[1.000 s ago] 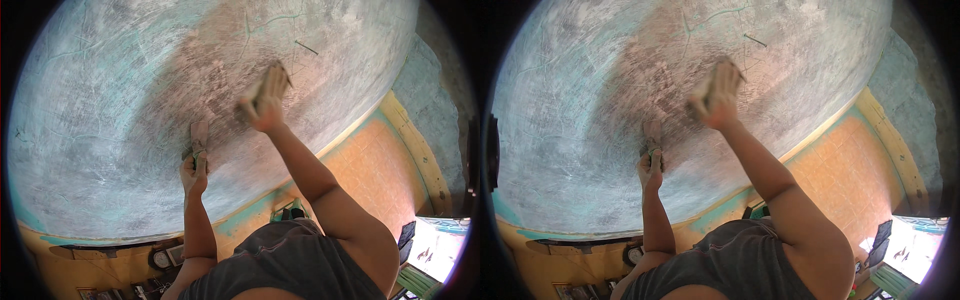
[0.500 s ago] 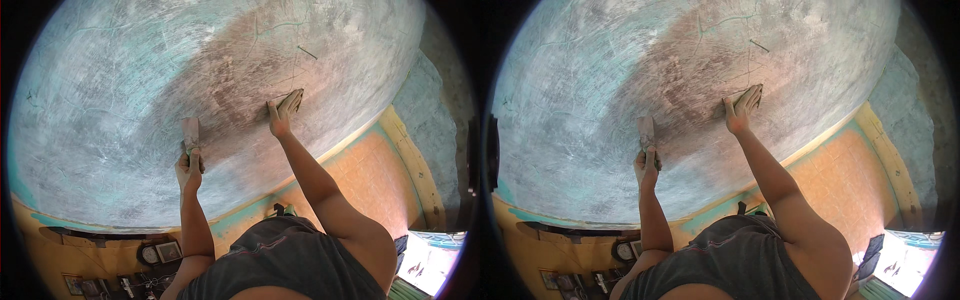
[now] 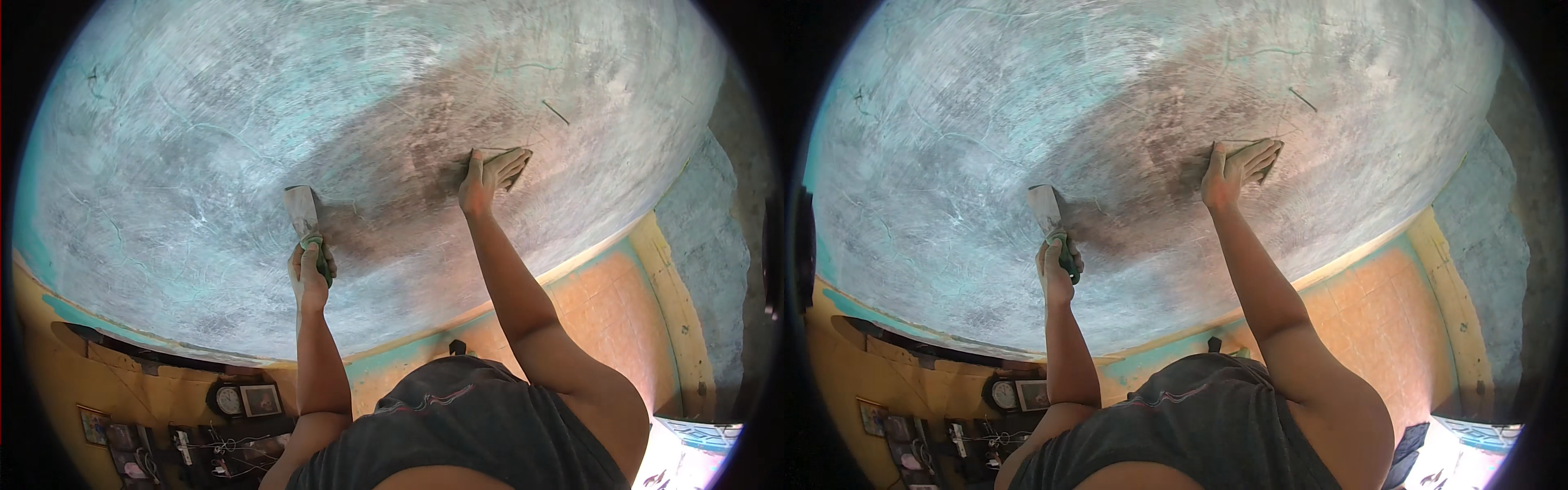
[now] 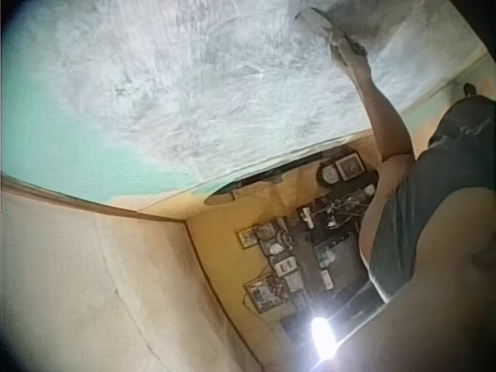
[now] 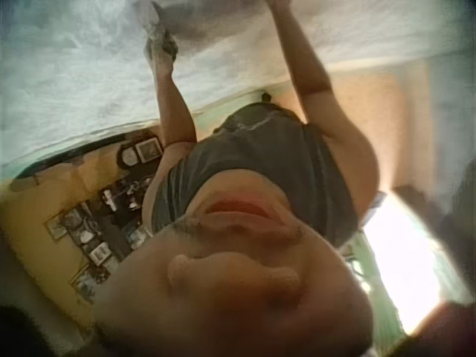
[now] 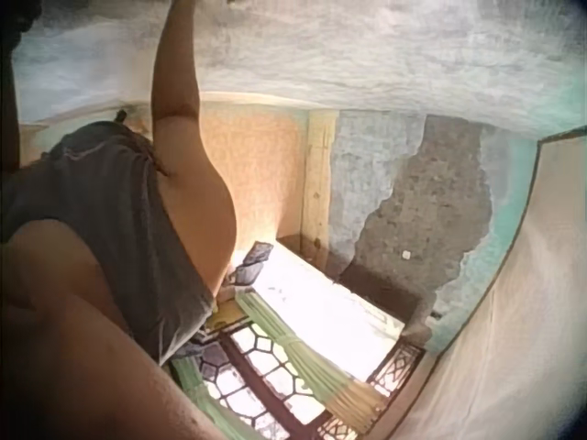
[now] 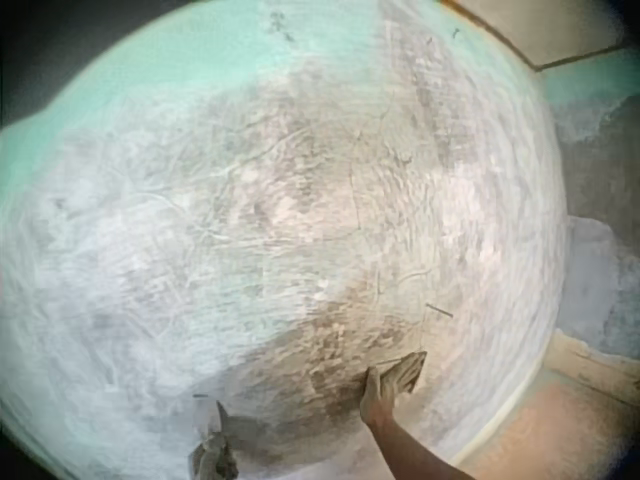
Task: The person prepares a wall surface by scraping it with a scraper and sanding it with a sandpaper block.
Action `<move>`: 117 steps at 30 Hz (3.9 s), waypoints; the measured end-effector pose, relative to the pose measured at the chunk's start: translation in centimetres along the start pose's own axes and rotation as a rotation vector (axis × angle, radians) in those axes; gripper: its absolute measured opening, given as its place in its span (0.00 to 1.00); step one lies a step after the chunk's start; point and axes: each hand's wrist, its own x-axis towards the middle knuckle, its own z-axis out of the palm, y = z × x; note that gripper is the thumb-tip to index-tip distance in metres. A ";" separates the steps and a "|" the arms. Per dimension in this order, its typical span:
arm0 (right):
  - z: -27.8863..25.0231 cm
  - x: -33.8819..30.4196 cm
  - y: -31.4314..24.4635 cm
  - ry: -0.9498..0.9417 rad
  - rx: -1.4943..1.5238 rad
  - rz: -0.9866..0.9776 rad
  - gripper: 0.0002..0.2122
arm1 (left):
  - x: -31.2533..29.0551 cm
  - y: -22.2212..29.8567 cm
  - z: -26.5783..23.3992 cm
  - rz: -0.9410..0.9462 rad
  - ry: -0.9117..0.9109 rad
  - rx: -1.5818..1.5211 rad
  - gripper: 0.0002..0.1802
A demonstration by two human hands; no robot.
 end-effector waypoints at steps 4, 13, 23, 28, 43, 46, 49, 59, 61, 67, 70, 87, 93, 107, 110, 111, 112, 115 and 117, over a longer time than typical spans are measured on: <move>1.4 -0.1 -2.4 -0.012 -0.034 -0.158 0.47 | 1.1 0.1 -0.2 0.022 -0.026 -0.005 0.15; 4.6 -2.1 -7.4 -0.067 -0.266 -0.836 0.48 | 2.0 1.1 -1.1 0.048 -0.081 0.294 0.16; 4.7 -1.6 -7.3 -0.067 -0.308 -0.924 0.47 | 3.3 0.7 -1.8 0.042 -0.143 0.185 0.13; 4.7 -1.4 -7.2 -0.047 -0.319 -0.931 0.47 | 3.7 0.8 -1.6 0.037 -0.194 0.118 0.12; 4.0 -1.4 -6.9 -0.064 -0.362 -0.890 0.48 | 3.7 0.3 -1.2 0.110 -0.162 0.103 0.13; 3.7 -1.3 -6.9 -0.087 -0.371 -0.887 0.49 | 3.6 0.6 -1.1 0.067 -0.155 0.082 0.12; 3.8 -1.4 -7.0 -0.059 -0.359 -0.904 0.47 | 3.6 0.7 -1.1 0.097 -0.166 0.103 0.11; 2.4 -0.4 -6.1 -0.181 -0.426 -0.906 0.48 | 3.5 2.5 1.5 0.109 -0.159 0.184 0.12; 1.1 0.9 -6.0 -0.233 -0.461 -0.938 0.48 | 3.4 3.3 2.1 0.081 -0.126 0.195 0.12; -1.5 7.1 -6.9 0.076 -0.324 -0.678 0.46 | 3.4 3.7 3.5 0.115 -0.140 0.214 0.13; -0.5 3.7 -6.9 -0.098 -0.400 -0.761 0.46 | 3.8 3.5 3.9 0.121 -0.148 0.287 0.13; -4.8 8.3 -9.3 -0.242 -0.739 -0.883 0.40 | 3.0 2.5 7.3 0.065 -0.186 0.214 0.14; -4.1 6.2 -9.2 -0.165 -0.621 -0.811 0.43 | 1.8 2.9 7.2 0.064 -0.131 0.241 0.14; -2.6 7.3 -11.1 -0.254 -0.520 -0.912 0.35 | 2.6 4.3 5.8 0.090 -0.059 0.188 0.13; -1.2 9.4 -15.0 -0.167 -0.453 -0.945 0.33 | 2.7 4.9 6.1 0.113 -0.045 0.171 0.13; -0.5 9.5 -16.2 -0.130 -0.380 -0.944 0.32 | 2.8 4.7 5.7 0.110 -0.059 0.185 0.13; 0.1 9.4 -16.8 -0.127 -0.382 -0.953 0.32 | 3.0 4.7 5.4 0.109 -0.075 0.197 0.13; 1.4 9.0 -18.2 -0.083 -0.408 -1.002 0.33 | 3.7 5.5 4.4 0.106 -0.067 0.159 0.14; 1.1 8.9 -19.0 -0.174 -0.503 -1.181 0.32 | 4.1 6.8 4.0 0.170 -0.061 0.097 0.14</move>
